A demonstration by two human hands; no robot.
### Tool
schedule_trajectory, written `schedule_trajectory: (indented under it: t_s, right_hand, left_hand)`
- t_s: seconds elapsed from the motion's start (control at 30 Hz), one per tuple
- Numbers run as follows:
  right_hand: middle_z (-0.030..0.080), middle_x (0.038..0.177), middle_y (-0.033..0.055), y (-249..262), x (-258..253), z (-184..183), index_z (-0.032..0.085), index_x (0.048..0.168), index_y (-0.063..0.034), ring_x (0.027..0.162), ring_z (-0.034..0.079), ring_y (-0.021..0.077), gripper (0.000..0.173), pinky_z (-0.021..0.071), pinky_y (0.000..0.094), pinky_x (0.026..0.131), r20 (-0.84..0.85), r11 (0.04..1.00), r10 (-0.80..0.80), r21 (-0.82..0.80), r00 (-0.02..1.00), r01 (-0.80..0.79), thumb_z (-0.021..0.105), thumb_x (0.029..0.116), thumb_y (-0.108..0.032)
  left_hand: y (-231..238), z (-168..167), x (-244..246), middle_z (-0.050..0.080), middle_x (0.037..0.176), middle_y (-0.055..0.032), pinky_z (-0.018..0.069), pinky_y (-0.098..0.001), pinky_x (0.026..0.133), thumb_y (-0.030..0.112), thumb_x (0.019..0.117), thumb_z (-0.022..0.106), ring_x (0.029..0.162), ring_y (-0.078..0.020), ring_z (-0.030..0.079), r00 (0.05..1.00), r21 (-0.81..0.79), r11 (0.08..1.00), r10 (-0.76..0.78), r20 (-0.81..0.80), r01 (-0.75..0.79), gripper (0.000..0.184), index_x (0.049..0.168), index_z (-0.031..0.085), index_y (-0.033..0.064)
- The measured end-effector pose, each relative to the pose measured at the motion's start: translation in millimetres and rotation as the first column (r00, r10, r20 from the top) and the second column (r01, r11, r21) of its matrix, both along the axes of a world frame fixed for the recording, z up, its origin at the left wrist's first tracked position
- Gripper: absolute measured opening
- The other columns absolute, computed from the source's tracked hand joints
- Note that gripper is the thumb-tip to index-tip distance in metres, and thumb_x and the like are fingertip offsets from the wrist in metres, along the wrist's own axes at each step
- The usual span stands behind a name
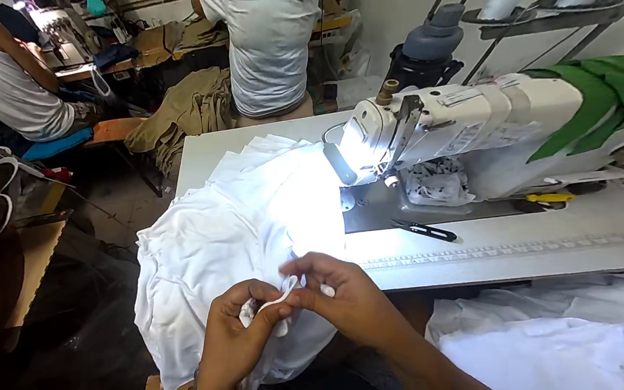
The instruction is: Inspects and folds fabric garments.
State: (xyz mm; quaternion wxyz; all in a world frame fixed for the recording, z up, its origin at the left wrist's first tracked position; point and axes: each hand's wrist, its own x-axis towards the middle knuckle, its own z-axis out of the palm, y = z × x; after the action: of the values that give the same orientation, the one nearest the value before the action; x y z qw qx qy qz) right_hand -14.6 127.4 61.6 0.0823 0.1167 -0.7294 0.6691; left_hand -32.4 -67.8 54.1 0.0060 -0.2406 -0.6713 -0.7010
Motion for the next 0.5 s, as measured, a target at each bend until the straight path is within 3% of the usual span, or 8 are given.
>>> schedule_trajectory:
  t_s: [0.03, 0.1, 0.33, 0.43, 0.5]
  right_hand:
    - [0.068, 0.081, -0.0057, 1, 0, -3, 0.074, 0.097, -0.0108, 0.07, 0.061, 0.0003, 0.012, 0.0524, 0.0157, 0.065, 0.036, 0.998, 0.044, -0.049, 0.998, -0.042, 0.077, 0.0902, -0.02]
    - [0.068, 0.082, -0.0048, 0, 1, -6, 0.073, 0.089, -0.0117, 0.076, 0.063, 0.0023, 0.008, 0.0549, 0.0175, 0.07, -0.002, 0.998, 0.031, -0.058, 1.0, -0.031, 0.074, 0.0921, -0.019]
    - [0.065, 0.084, -0.0053, -11, 3, -5, 0.072, 0.088, -0.0095, 0.075, 0.059, -0.0023, 0.012, 0.0506, 0.011, 0.066, -0.26, 0.972, -0.13, 0.157, 0.957, 0.175, 0.067, 0.0953, -0.017]
    - [0.062, 0.075, -0.0087, -7, 4, -3, 0.069, 0.092, -0.0133, 0.064, 0.056, -0.0026, 0.008, 0.0476, 0.0118, 0.058, -0.031, 0.982, -0.153, 0.107, 0.988, 0.156, 0.072, 0.0907, -0.02]
    - [0.062, 0.075, -0.0038, 3, 1, -1, 0.066, 0.102, -0.0134, 0.062, 0.059, 0.0039, 0.017, 0.0507, 0.0181, 0.058, 0.219, 0.997, -0.07, -0.017, 0.973, 0.075, 0.074, 0.0895, -0.021]
  left_hand:
    - [-1, -1, -1, 0.074, 0.092, 0.0081, 0.0572, -0.017, 0.078, 0.024, 0.0907, 0.076, 0.084, 0.0002, 0.068, 1.0, -0.003, 1.0, -0.008, -0.012, 0.008, 0.008, 0.095, 0.076, 0.0177]
    - [0, -1, -2, 0.072, 0.091, 0.0083, 0.0566, -0.0167, 0.077, 0.023, 0.0926, 0.074, 0.083, 0.0005, 0.067, 1.0, -0.014, 1.0, -0.015, -0.01, 0.015, 0.007, 0.096, 0.075, 0.0164]
    - [11, 0, 4, 0.069, 0.082, 0.0072, 0.0549, -0.0165, 0.072, 0.013, 0.0923, 0.065, 0.077, 0.0011, 0.065, 0.995, -0.058, 0.993, 0.101, 0.021, -0.1, 0.008, 0.091, 0.073, 0.0113]
    - [18, -7, 6, 0.071, 0.083, 0.0051, 0.056, -0.0177, 0.073, 0.011, 0.0915, 0.061, 0.078, 0.0, 0.067, 0.987, -0.059, 0.986, 0.158, 0.003, -0.158, 0.013, 0.09, 0.073, 0.0084]
    - [20, -14, 6, 0.071, 0.083, 0.0037, 0.0563, -0.0192, 0.073, 0.013, 0.0935, 0.064, 0.079, -0.0019, 0.067, 0.988, -0.054, 0.987, 0.155, 0.012, -0.154, 0.012, 0.09, 0.074, 0.0079]
